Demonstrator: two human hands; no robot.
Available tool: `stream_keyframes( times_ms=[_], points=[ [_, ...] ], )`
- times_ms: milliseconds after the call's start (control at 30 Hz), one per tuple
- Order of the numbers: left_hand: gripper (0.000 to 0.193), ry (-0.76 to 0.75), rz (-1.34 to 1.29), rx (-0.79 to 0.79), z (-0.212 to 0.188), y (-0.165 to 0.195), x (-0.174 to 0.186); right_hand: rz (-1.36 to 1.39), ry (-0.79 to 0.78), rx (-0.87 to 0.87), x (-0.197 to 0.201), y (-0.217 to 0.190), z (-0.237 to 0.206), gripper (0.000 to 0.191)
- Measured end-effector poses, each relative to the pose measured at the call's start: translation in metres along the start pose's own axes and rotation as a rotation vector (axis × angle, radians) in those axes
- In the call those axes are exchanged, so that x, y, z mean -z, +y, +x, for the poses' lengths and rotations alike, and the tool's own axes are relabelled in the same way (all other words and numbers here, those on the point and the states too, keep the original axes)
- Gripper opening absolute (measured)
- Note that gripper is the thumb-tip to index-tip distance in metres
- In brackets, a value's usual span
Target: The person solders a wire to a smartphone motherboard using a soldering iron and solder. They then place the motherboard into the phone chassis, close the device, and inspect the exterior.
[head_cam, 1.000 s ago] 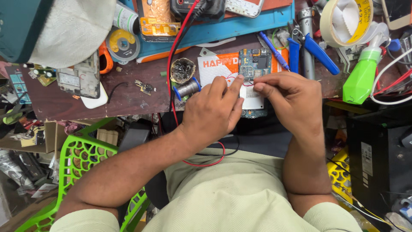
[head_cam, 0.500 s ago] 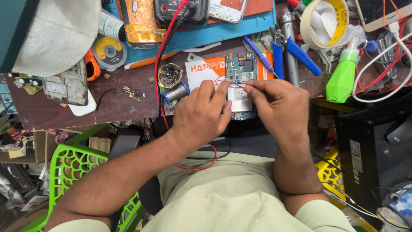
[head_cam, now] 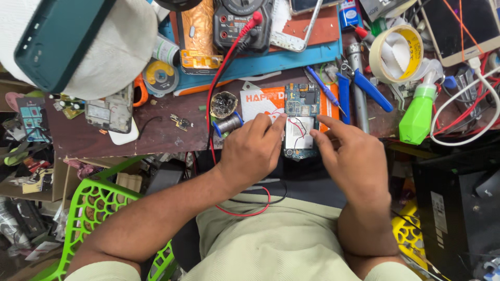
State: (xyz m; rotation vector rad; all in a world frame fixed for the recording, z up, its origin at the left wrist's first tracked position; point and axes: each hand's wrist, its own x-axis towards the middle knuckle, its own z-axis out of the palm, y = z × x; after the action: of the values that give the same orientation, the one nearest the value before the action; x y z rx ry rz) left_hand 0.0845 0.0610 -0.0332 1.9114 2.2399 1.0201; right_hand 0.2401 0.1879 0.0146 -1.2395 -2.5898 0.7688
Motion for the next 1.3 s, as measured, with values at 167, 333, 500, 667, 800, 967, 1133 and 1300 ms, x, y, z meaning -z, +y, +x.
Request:
stream_keyframes(
  times_ms=[167,333,500,667,800,967,1133,1300],
  points=[
    [0.036,0.016,0.007,0.007,0.0,0.001,-0.002,0.091,0.049,0.054,-0.011,0.003,0.001,0.037],
    [0.035,0.018,-0.014,0.015,0.0,0.0,-0.002,0.173,0.032,0.063,-0.014,0.003,0.005,0.046],
    [0.038,0.007,-0.042,0.051,-0.001,0.001,-0.001,0.257,0.077,0.06,-0.017,0.002,0.009,0.052],
    [0.041,0.001,-0.093,0.094,0.0,0.003,0.002,0.39,0.042,-0.078,-0.024,0.011,0.011,0.052],
    [0.04,0.008,-0.147,0.107,0.001,0.005,0.006,0.589,0.02,-0.1,-0.028,0.026,0.017,0.052],
    [0.036,0.025,-0.405,0.235,-0.001,0.009,0.014,0.884,0.01,-0.048,-0.013,0.051,0.015,0.055],
    [0.036,0.029,-0.632,0.293,0.0,0.012,0.018,0.984,-0.033,-0.052,-0.006,0.066,0.009,0.054],
    [0.036,0.043,-0.384,0.11,0.0,0.012,0.021,0.821,-0.126,-0.051,-0.012,0.059,0.015,0.048]
  ],
)
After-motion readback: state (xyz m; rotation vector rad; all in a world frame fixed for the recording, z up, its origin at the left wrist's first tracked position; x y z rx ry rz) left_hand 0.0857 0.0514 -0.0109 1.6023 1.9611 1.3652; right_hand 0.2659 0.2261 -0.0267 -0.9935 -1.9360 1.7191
